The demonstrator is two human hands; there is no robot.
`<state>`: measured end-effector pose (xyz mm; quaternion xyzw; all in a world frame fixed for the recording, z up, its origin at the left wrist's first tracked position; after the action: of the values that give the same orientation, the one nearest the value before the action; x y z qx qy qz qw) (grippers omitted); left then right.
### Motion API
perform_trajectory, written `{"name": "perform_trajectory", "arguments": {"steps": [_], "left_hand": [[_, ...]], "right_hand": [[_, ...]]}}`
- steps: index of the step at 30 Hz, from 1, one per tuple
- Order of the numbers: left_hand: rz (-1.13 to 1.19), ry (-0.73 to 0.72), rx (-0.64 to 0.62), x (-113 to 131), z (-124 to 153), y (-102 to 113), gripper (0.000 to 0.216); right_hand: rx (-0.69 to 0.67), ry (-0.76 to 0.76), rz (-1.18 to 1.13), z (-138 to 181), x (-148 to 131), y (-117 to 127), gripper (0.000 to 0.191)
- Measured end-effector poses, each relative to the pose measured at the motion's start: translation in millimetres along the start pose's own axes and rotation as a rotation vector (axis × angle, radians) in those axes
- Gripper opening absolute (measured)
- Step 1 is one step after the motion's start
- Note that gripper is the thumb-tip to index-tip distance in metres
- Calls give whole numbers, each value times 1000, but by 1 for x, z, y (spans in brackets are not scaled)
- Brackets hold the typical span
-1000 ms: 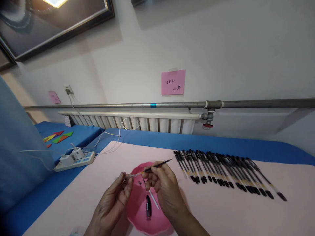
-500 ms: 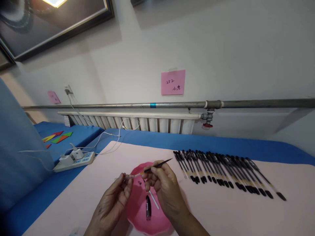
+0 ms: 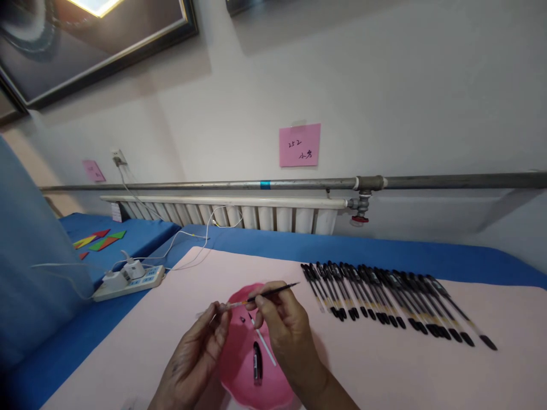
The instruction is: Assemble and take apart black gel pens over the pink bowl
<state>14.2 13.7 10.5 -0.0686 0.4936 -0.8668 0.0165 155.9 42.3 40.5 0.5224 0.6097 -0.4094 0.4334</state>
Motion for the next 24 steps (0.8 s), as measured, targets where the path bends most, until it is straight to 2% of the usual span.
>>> {"name": "perform_trajectory", "arguments": {"steps": [3,6,10,13,17,19,21,24], "left_hand": [[-38,-28,8,-6,4,-1,21],[-91,-31,-14,-11,7,-1,21],[-226,56,-71,-9,9,-2,17],[-481,32,-149,-2,11,-2,10],[-900,84,-336,1,18,-3,25],[-1025,109,-368,0,20,-2,28],[-1026,93,-350,2,19,-2,31],[-900,43,-285,8,16,-3,36]], "right_hand": [[-11,55,92,3,2,-2,7],[-49,-71,38,3,7,-6,11],[-29,-245,-128,-5,9,-2,18],[-92,-283,-81,-9,7,2,14],[-298,-342,113,-4,5,-2,3],[-341,-349,151,-2,4,-4,2],[-331,-343,169,-3,3,-1,4],[-286,-341,266,-11,5,11,5]]}}
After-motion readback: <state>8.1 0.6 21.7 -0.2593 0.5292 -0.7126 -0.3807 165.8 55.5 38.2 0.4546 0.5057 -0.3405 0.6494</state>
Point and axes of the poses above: each hand's wrist, its own z-axis away from the middle knuckle, its own y-axis out of the back of the hand, x = y × z, the point moved 2 cm from there along -z, towards the middle knuckle, and after that the axes turned 14 degrees about z, right-handed, at the moved point
